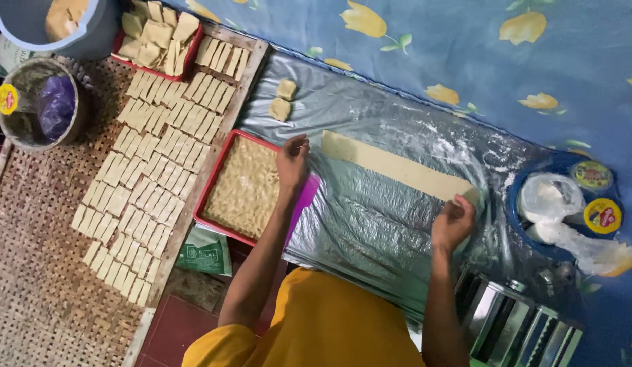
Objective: Rolling dough through a pasta machine and folding the strips into shapes.
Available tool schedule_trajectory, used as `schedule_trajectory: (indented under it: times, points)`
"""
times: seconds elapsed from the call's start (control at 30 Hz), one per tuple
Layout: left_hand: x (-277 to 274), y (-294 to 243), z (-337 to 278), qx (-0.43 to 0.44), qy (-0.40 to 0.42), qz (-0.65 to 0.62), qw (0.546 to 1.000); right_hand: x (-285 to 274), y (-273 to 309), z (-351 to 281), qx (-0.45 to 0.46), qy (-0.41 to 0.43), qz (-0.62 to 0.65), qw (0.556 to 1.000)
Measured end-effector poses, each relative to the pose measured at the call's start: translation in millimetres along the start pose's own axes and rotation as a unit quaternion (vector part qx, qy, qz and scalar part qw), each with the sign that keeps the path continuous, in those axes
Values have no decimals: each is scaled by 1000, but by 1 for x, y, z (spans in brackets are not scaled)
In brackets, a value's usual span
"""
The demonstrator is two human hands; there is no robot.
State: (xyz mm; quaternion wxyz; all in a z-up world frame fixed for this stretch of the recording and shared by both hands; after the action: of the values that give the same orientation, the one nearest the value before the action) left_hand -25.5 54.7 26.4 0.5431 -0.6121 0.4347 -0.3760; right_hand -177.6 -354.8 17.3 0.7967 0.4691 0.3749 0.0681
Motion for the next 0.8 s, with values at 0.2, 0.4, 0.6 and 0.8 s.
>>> schedule_trajectory:
  times: [0.2, 0.4, 0.6, 0.8]
  points:
    - [-13, -15, 24, 43, -18, 94, 994, 2, 27, -41, 41, 63, 54, 996]
    - [-28, -2, 73, 171, -36, 225, 959, -8, 55, -81, 22, 102, 62, 993]
    - [-30, 6, 122, 146, -48, 332, 931, -23, 105, -101, 68, 103, 5, 992]
    - [-37, 21, 141, 220, -6, 348, 912, -29, 94, -121, 91, 168, -24, 981]
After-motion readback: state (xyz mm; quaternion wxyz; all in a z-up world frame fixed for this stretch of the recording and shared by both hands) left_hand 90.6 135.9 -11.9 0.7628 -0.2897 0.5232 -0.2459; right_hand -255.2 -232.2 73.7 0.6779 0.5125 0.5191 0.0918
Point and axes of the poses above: each hand's wrist, its own z-axis towards the middle knuckle, its own x-axis out of the palm, y = z × x, the point moved 2 cm from there along z, towards the middle knuckle, and after that the axes turned 6 degrees about -z, right-handed, at the moved point
